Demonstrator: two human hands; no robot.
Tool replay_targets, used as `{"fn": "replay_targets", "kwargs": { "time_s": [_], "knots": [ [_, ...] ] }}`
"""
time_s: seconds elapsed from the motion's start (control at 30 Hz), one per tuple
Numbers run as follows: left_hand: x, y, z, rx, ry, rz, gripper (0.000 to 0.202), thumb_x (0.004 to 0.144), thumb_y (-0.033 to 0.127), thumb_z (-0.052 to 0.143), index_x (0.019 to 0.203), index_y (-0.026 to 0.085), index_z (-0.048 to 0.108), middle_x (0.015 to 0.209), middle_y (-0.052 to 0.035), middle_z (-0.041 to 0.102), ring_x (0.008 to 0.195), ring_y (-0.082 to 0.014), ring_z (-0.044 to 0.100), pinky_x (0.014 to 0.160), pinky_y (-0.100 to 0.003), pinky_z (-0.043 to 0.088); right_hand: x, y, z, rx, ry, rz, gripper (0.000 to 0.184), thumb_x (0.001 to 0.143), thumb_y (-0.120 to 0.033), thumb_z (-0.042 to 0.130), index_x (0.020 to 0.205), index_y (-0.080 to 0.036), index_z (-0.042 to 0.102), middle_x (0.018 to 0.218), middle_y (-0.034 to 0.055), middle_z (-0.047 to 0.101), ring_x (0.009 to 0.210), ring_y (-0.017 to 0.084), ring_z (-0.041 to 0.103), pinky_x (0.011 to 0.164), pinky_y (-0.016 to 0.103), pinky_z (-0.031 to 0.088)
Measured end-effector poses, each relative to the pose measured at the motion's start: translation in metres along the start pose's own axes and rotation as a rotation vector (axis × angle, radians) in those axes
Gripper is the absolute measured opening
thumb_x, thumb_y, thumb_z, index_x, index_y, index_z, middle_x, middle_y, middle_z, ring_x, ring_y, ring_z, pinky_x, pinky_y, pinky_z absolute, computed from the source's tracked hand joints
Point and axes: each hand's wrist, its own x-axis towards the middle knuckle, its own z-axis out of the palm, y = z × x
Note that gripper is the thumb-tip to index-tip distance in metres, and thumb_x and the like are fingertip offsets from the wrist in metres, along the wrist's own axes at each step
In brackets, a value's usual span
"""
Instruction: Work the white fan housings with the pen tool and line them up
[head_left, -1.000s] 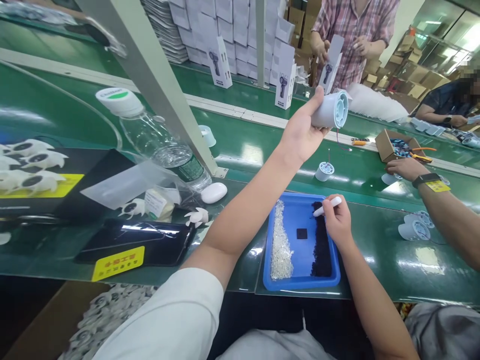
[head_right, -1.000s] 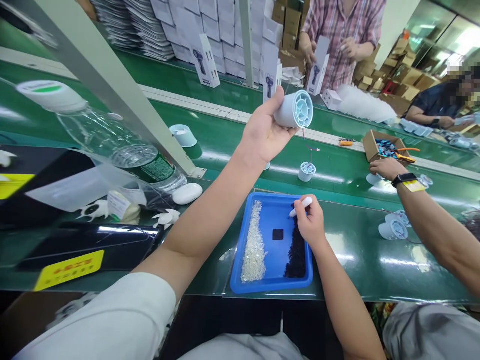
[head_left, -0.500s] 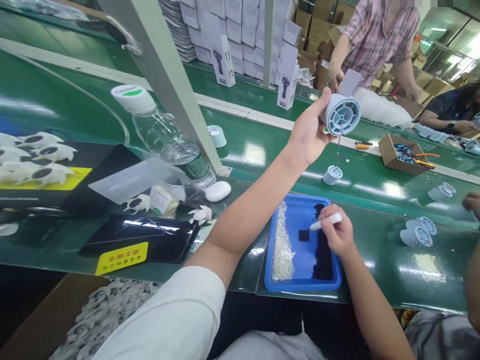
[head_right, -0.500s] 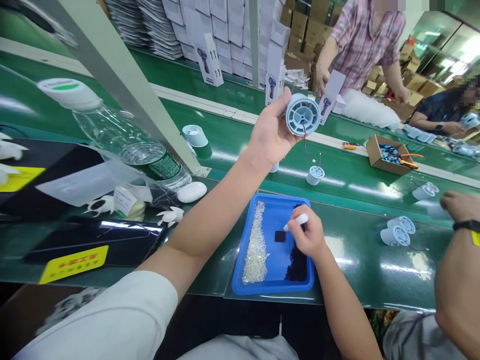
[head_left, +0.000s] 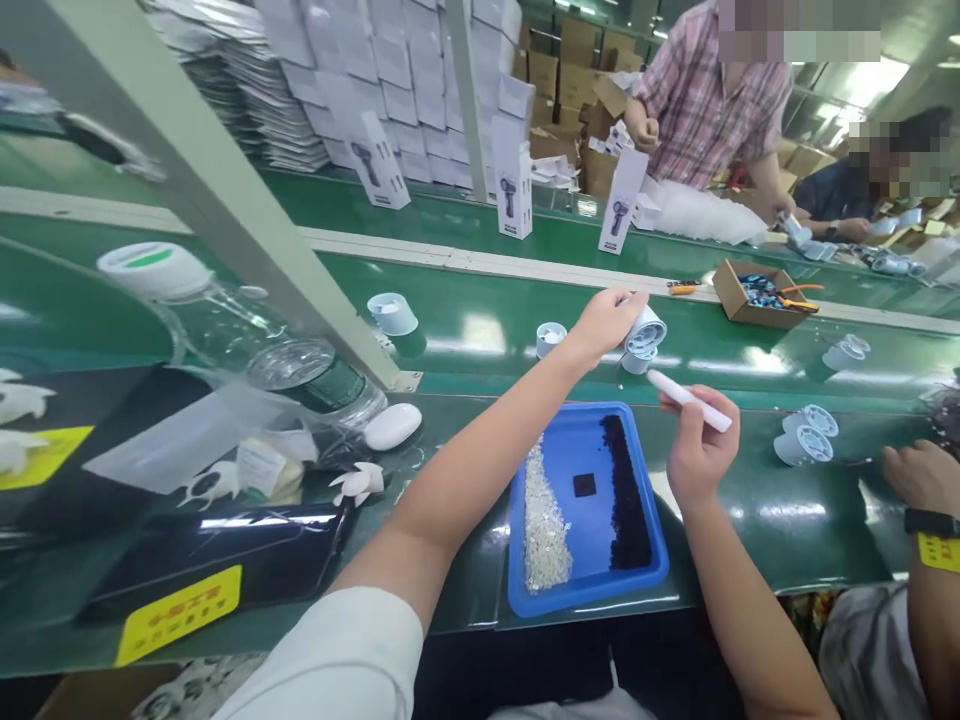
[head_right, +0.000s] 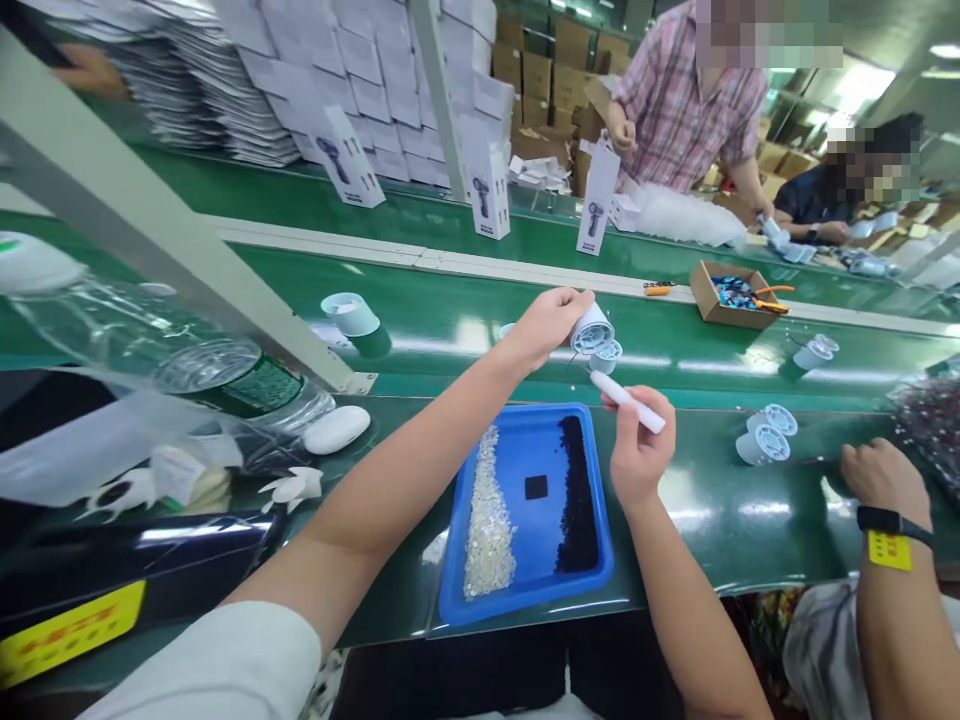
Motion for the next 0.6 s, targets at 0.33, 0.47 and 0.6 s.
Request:
{"fn": "replay_targets", "kwargs": {
  "time_s": [0.33, 0.47, 0.6],
  "knots": [
    [-0.0019, -0.0064, 0.0018, 0.106, 0.041, -0.063, 0.032, 0.091, 0.027, 0.057, 0.062, 0.018, 0.045, 0.057, 0.0035, 0.047, 0.050, -0.0078, 0.044, 0.051, -0.020, 0.038, -0.0002, 0.0040, 0.0041, -0.033, 0.038, 0.057, 0.020, 0.089, -0.037, 0.066, 0.099, -0.022, 0.057, 0.098, 0.0013, 0.066, 0.083, 0.017, 0.074, 0.077, 0.033, 0.061],
    [-0.0047, -0.0063, 0.0049, 0.076, 0.023, -0.071, 0.033, 0.091, 0.028, 0.059, 0.062, 0.018, 0.044, 0.058, 0.0037, 0.047, 0.050, -0.0074, 0.043, 0.052, -0.021, 0.039, -0.0002, 0.0050, 0.0030, -0.057, 0.029, 0.072, 0.023, 0.088, -0.040, 0.065, 0.099, -0.023, 0.056, 0.100, 0.0019, 0.065, 0.084, 0.017, 0.074, 0.077, 0.034, 0.061],
    [-0.0064, -0.0077, 0.0071, 0.065, 0.018, -0.062, 0.033, 0.090, 0.027, 0.059, 0.063, 0.018, 0.043, 0.060, 0.0036, 0.048, 0.051, -0.0073, 0.044, 0.052, -0.021, 0.038, 0.0002, 0.0050, 0.0030, -0.069, 0.027, 0.092, 0.024, 0.088, -0.042, 0.064, 0.099, -0.023, 0.055, 0.098, 0.0023, 0.065, 0.084, 0.018, 0.074, 0.079, 0.035, 0.061]
  ]
}}
